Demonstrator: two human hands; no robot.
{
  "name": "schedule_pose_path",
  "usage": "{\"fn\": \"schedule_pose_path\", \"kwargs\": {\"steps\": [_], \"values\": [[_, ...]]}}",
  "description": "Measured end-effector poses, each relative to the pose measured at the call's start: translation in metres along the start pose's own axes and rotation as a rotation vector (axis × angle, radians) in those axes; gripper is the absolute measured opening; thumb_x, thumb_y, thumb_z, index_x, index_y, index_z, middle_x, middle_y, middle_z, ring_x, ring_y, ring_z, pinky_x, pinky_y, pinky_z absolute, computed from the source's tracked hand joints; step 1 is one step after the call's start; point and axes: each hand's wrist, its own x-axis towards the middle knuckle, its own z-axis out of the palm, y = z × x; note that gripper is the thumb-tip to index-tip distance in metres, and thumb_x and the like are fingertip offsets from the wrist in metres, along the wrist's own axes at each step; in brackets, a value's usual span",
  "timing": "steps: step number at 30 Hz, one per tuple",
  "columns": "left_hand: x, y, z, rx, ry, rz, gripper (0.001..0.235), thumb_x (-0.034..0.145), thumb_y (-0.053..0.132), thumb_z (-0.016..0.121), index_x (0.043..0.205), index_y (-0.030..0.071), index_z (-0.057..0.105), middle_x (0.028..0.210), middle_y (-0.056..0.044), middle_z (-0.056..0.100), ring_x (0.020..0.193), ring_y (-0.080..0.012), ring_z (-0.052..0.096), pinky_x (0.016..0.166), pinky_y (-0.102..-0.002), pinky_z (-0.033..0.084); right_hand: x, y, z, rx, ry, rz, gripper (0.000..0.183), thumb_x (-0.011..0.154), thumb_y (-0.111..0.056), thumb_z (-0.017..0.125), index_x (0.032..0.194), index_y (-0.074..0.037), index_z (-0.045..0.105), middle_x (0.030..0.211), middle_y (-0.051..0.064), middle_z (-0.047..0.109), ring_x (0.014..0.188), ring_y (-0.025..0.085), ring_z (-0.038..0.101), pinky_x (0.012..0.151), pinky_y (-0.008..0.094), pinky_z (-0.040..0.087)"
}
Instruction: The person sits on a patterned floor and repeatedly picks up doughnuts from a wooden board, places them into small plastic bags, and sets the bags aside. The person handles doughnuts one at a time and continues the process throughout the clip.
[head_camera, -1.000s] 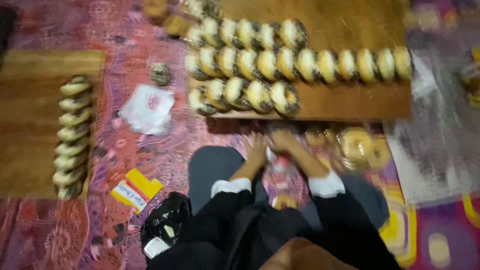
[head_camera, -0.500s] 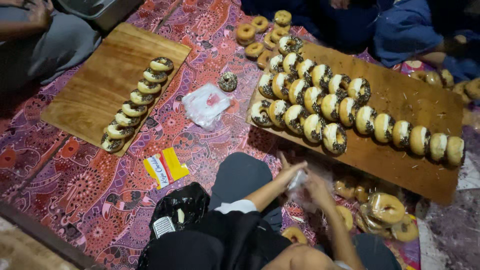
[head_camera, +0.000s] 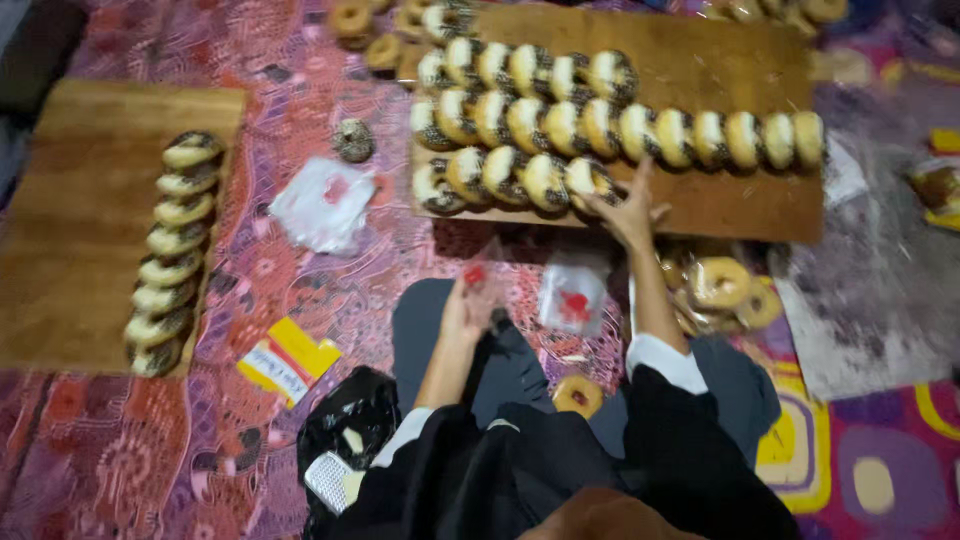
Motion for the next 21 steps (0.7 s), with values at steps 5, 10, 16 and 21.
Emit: {"fn": "schedule_pose_path", "kwargs": {"steps": [5,10,16,21], "values": [[-0.007,-0.011,-0.020,0.010,0.112,-0.071,0.036,0.105,0.045,0.057,0.111,0.011,0.065,0.111,-0.007,0.071,0.110,-0.0258,0.069,0.097,-0.044,0.054,0.002,-0.005,-0.014,-0.332,-0.118,0.128,0.150,0.062,-0.063,0.090,0.164,-0.016,-0.010,0.158,0.013,0.047,0.149,0.033,0.042,0.119,0.072,-0.007],[-0.029,0.028,-0.011,0.113,-0.016,-0.041,0.037,0.107,0.044,0.052,0.123,0.014,0.066,0.117,-0.006,0.070,0.111,-0.0249,0.065,0.094,-0.044,0.052,0.005,0.034,-0.078,-0.382,-0.303,-0.133,0.140,0.071,-0.046,0.091,0.173,-0.027,-0.002,0.176,0.021,0.021,0.161,0.042,0.018,0.121,0.064,-0.003],[-0.034,0.031,-0.006,0.024,0.200,0.041,0.037,0.102,0.044,0.046,0.114,0.012,0.061,0.115,-0.005,0.071,0.113,-0.0240,0.069,0.099,-0.049,0.056,-0.073,0.064,-0.031,-0.092,0.318,-0.077,0.127,0.081,-0.022,0.078,0.174,-0.022,-0.008,0.184,0.013,0.027,0.169,0.033,0.025,0.132,0.066,-0.011],[0.003,-0.011,0.022,-0.474,-0.805,-0.323,0.047,0.126,0.051,0.043,0.135,0.006,0.053,0.131,-0.015,0.058,0.109,-0.0280,0.066,0.092,-0.042,0.062,-0.060,-0.004,0.045,-0.099,0.696,-0.027,0.138,0.078,-0.041,0.097,0.166,-0.010,-0.005,0.171,0.017,0.029,0.157,0.036,0.037,0.121,0.067,-0.014]]}}
